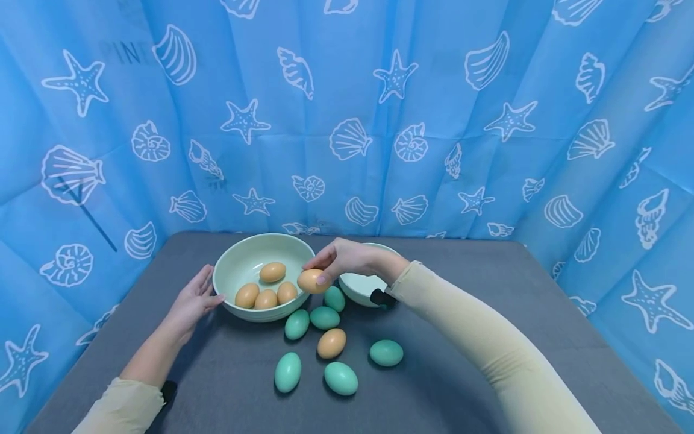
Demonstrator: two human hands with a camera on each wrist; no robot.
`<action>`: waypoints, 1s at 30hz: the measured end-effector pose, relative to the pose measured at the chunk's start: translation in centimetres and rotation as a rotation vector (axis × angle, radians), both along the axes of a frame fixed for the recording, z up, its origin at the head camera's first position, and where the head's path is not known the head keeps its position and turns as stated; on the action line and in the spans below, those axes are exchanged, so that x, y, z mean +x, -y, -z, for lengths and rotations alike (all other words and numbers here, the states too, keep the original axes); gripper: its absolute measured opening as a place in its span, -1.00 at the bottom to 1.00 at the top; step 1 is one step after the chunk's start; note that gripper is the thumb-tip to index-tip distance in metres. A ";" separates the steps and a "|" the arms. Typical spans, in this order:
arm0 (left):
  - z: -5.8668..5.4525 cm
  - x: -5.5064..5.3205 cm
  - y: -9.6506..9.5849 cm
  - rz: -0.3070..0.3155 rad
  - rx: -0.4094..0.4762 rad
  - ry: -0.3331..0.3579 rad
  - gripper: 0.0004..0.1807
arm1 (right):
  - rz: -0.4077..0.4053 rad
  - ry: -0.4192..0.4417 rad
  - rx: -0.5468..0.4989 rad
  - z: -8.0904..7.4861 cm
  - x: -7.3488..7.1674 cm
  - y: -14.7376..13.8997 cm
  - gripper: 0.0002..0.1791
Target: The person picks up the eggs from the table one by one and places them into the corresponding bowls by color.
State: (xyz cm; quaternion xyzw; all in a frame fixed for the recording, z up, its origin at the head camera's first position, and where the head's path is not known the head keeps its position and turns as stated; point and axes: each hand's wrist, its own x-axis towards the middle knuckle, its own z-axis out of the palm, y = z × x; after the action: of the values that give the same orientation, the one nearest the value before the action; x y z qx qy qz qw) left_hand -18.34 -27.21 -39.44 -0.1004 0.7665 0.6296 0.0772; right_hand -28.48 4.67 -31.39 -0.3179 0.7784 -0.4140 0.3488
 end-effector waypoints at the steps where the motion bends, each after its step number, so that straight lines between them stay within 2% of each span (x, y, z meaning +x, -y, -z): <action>1: 0.0 0.0 0.0 0.000 0.001 0.000 -0.07 | 0.001 0.001 0.000 0.1 -0.1 0.2 -0.46; 11: -0.3 0.0 0.0 0.003 0.003 0.002 -0.08 | -0.001 -0.019 0.013 0.5 -1.1 2.6 -0.47; 18: -0.2 0.1 0.0 0.017 0.004 -0.008 -0.07 | -0.047 -0.017 0.054 1.1 -1.7 4.5 -0.49; 26: 0.0 0.0 0.0 0.006 0.001 -0.018 -0.07 | -0.097 0.023 0.144 1.9 -2.6 6.2 -0.45; 30: 0.1 0.1 0.0 0.001 0.003 -0.019 -0.06 | -0.128 -0.001 0.197 2.3 -2.6 7.0 -0.45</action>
State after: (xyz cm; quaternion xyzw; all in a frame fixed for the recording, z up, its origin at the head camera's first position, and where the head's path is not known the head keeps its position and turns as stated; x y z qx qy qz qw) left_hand -18.28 -27.19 -39.50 -0.0939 0.7664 0.6315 0.0704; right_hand -31.11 -2.34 -33.65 -0.3312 0.7935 -0.3123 0.4038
